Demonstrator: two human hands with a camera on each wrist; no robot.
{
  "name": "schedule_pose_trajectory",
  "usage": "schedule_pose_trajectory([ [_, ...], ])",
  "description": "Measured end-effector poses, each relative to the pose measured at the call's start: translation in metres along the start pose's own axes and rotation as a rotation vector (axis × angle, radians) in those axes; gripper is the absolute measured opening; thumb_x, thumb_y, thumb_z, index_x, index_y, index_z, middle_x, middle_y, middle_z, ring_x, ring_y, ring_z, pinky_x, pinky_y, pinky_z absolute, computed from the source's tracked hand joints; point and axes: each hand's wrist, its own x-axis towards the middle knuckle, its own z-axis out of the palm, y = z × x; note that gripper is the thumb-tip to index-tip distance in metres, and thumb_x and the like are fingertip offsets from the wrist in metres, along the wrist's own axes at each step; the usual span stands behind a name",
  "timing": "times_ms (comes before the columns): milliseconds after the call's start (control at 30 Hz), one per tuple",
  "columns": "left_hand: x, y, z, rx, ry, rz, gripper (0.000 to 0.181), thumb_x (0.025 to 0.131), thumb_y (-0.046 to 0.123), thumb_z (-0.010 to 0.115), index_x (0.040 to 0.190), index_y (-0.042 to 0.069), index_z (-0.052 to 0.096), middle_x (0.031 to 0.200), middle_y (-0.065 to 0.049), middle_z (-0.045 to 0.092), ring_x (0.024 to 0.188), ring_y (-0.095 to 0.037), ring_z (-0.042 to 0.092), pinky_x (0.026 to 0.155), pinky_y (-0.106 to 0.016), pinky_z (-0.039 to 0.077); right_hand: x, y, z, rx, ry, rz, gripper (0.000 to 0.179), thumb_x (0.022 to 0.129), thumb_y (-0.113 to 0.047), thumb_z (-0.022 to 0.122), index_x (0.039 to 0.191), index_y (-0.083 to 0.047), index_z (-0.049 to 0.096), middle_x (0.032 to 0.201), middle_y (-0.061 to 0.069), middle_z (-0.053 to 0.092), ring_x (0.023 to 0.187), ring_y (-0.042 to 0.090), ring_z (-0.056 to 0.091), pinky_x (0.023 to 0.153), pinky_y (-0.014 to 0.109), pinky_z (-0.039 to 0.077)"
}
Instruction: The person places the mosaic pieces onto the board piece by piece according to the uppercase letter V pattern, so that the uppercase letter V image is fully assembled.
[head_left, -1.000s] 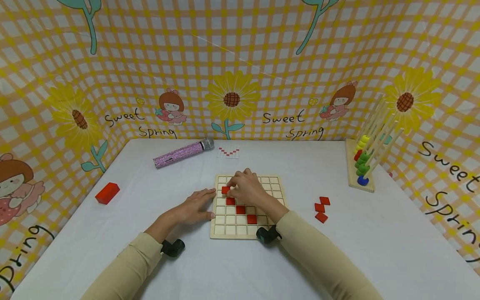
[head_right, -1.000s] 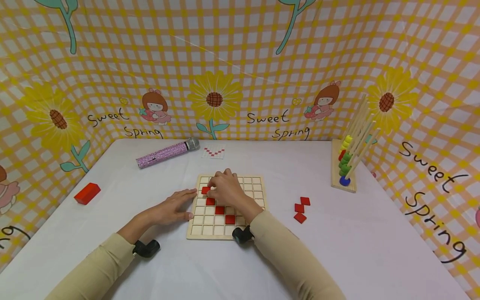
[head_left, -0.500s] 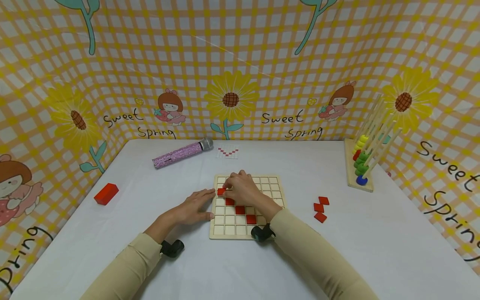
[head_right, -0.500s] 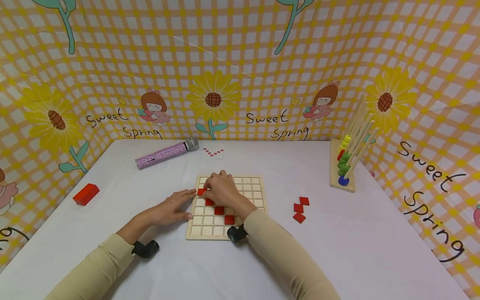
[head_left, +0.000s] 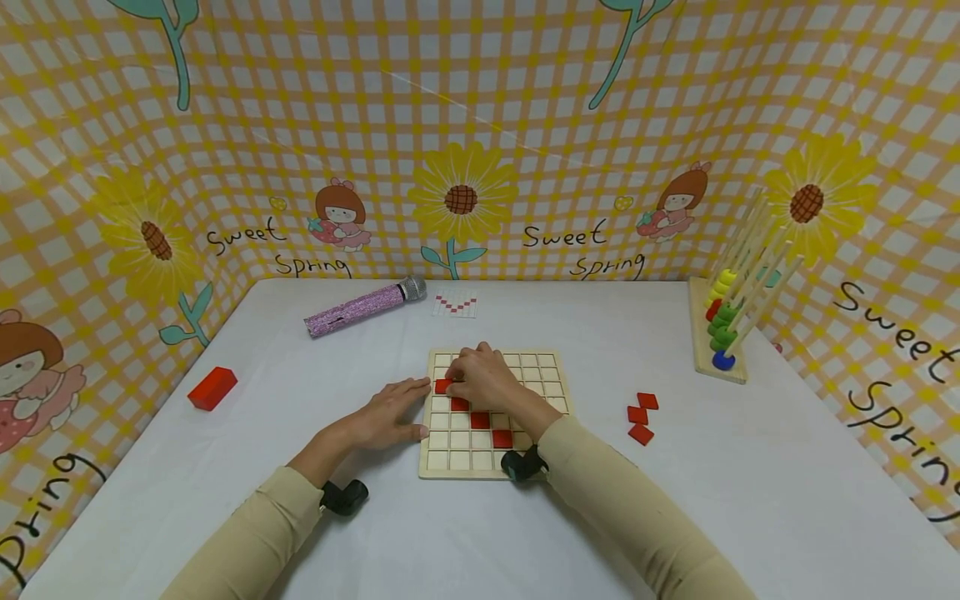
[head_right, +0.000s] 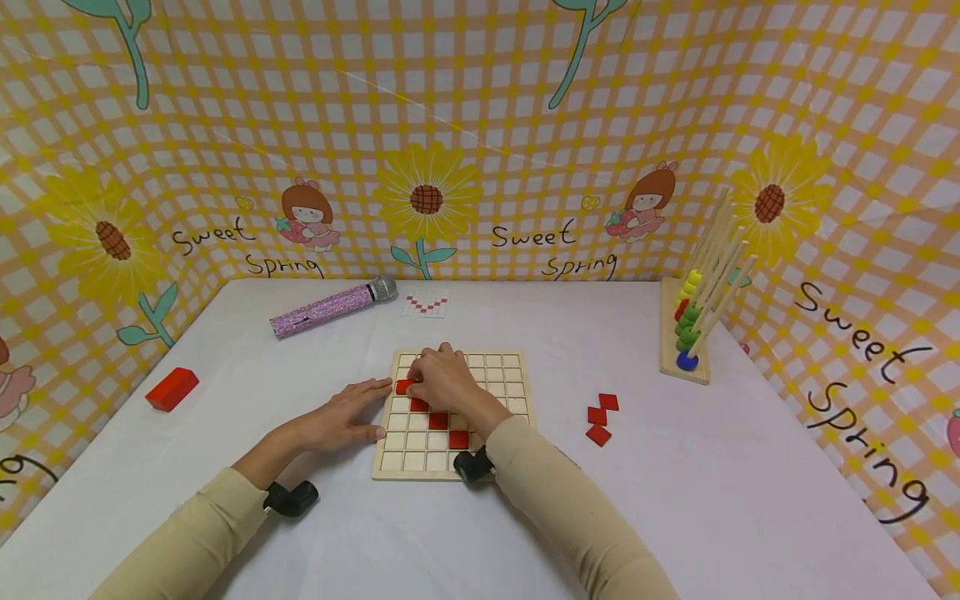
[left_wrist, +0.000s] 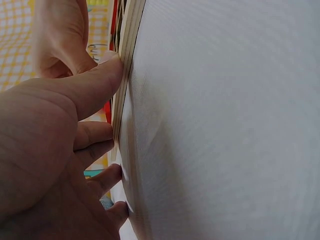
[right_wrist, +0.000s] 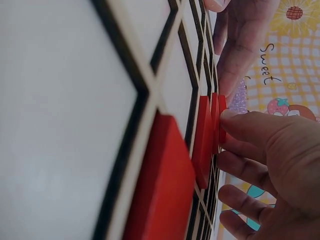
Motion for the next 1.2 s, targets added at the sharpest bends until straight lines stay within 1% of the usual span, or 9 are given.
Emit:
schedule_pose_trajectory([
  [200, 0.0, 0.0, 0.0, -0.001, -0.006, -0.01, 0.071, 0.091, 0.031, 0.062, 0.147, 0.003, 0.029, 0.158, -0.011, 0.021, 0.145, -0.039, 0.015, 0.115, -0.06, 0.015, 0.0, -0.001, 0.0, -0.003, 0.003, -0.016, 0.022, 0.085, -0.031, 0.07, 0.1, -0.016, 0.073, 0.098, 0.0, 0.065, 0.094, 0.023, 0.05, 0.081, 0.038, 0.042],
  [400, 0.0, 0.0, 0.0, -0.001, -0.014, -0.019, 0.071, 0.091, 0.031, 0.061, 0.147, 0.003, 0.029, 0.158, -0.011, 0.021, 0.145, -0.039, 0.014, 0.115, -0.06, 0.014, 0.0, -0.001, 0.0, 0.007, -0.003, -0.022, 0.023, 0.084, -0.032, 0.07, 0.101, -0.016, 0.073, 0.097, 0.0, 0.065, 0.092, 0.022, 0.049, 0.079, 0.038, 0.041],
  [667, 0.0, 0.0, 0.0, 0.004, -0.006, -0.01, 0.071, 0.091, 0.032, 0.061, 0.147, 0.003, 0.029, 0.158, -0.01, 0.021, 0.145, -0.039, 0.015, 0.115, -0.06, 0.015, -0.001, 0.0, -0.001, 0.019, -0.003, -0.015, 0.024, 0.084, -0.033, 0.071, 0.101, -0.016, 0.073, 0.095, 0.0, 0.064, 0.091, 0.021, 0.048, 0.079, 0.036, 0.04],
  [767, 0.0, 0.0, 0.0, 0.008, -0.004, -0.007, 0.071, 0.091, 0.032, 0.061, 0.147, 0.003, 0.029, 0.158, -0.011, 0.021, 0.145, -0.039, 0.015, 0.115, -0.06, 0.015, -0.002, 0.0, -0.003, 0.024, 0.009, -0.009, 0.023, 0.084, -0.032, 0.071, 0.1, -0.016, 0.073, 0.095, -0.001, 0.065, 0.092, 0.021, 0.049, 0.08, 0.037, 0.04],
  [1067, -0.001, 0.001, -0.001, 0.013, -0.001, -0.005, 0.071, 0.091, 0.031, 0.061, 0.147, 0.003, 0.029, 0.158, -0.012, 0.022, 0.145, -0.04, 0.015, 0.115, -0.06, 0.015, -0.017, 0.002, -0.017, 0.075, 0.047, 0.014, 0.022, 0.084, -0.028, 0.07, 0.101, -0.016, 0.073, 0.098, 0.0, 0.065, 0.098, 0.023, 0.049, 0.086, 0.041, 0.041],
  [1200, -0.001, 0.001, -0.001, 0.007, 0.003, -0.008, 0.071, 0.091, 0.03, 0.062, 0.147, 0.003, 0.029, 0.157, -0.012, 0.022, 0.144, -0.04, 0.016, 0.115, -0.059, 0.016, -0.025, 0.006, -0.022, 0.071, 0.085, 0.007, 0.025, 0.083, -0.029, 0.071, 0.103, -0.015, 0.073, 0.099, 0.0, 0.066, 0.097, 0.023, 0.05, 0.084, 0.04, 0.042],
])
